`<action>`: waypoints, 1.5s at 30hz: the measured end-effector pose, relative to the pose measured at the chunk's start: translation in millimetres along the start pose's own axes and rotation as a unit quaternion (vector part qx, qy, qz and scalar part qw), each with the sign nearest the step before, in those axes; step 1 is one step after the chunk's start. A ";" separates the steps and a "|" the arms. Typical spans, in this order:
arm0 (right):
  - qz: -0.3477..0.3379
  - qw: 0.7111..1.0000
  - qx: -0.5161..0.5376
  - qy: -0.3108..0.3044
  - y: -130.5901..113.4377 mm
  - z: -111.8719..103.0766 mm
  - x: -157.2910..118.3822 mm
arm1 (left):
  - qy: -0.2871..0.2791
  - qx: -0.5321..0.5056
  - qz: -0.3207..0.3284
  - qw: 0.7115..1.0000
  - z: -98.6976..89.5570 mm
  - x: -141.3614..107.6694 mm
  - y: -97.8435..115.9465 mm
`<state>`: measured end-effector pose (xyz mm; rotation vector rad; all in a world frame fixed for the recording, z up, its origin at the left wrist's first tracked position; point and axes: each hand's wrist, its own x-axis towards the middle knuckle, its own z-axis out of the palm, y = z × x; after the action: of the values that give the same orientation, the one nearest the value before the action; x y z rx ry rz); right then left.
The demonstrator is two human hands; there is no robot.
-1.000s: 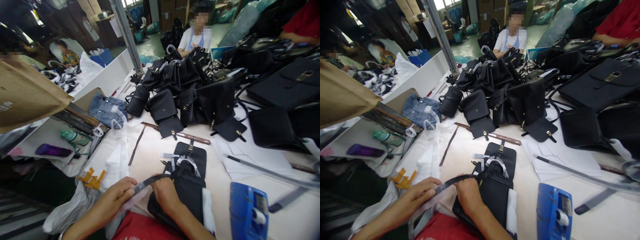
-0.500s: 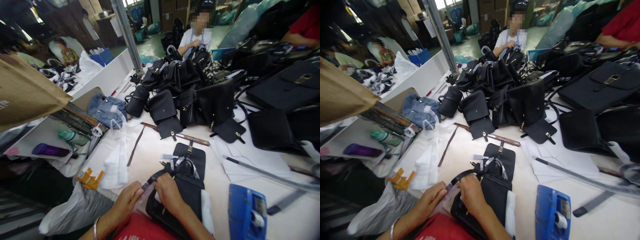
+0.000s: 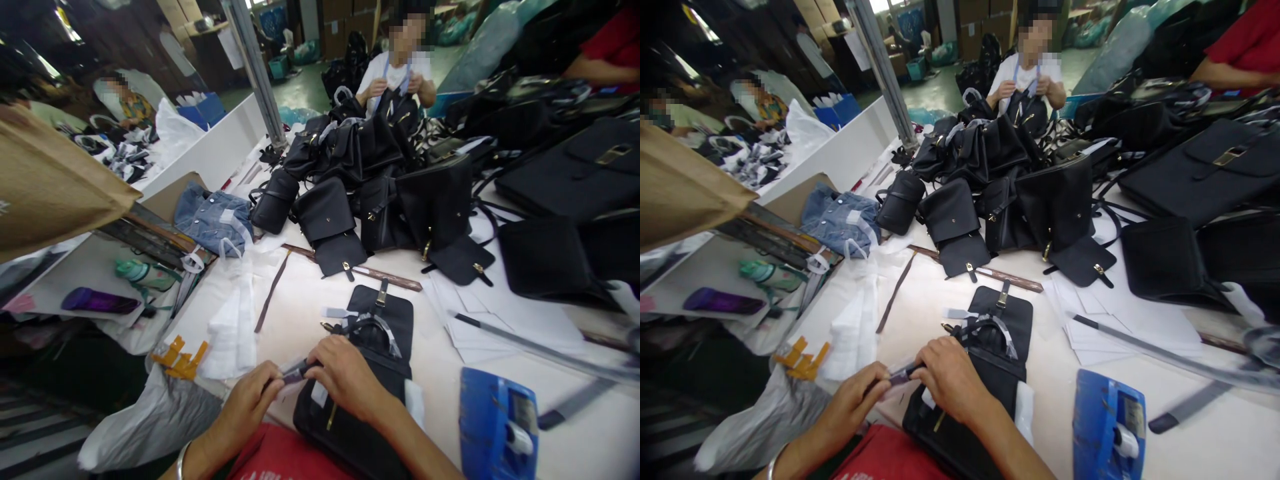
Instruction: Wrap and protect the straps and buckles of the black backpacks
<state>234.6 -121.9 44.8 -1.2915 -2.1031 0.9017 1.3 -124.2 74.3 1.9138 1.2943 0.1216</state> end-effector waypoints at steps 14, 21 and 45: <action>0.030 0.998 0.053 -0.018 3.4 18.2 5.2 | -0.001 -0.055 -0.046 0.997 -2.2 6.1 4.0; 0.071 0.987 0.120 -0.081 8.4 -0.6 -3.1 | 0.003 0.037 -0.018 0.999 3.5 5.8 -2.8; 0.034 0.998 0.034 -0.037 6.4 21.3 9.2 | -0.019 -0.129 -0.097 0.987 14.7 30.0 -4.4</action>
<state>219.2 -117.3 26.8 -1.3207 -2.0755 1.0562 19.3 -107.4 51.4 1.5580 1.3596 0.1446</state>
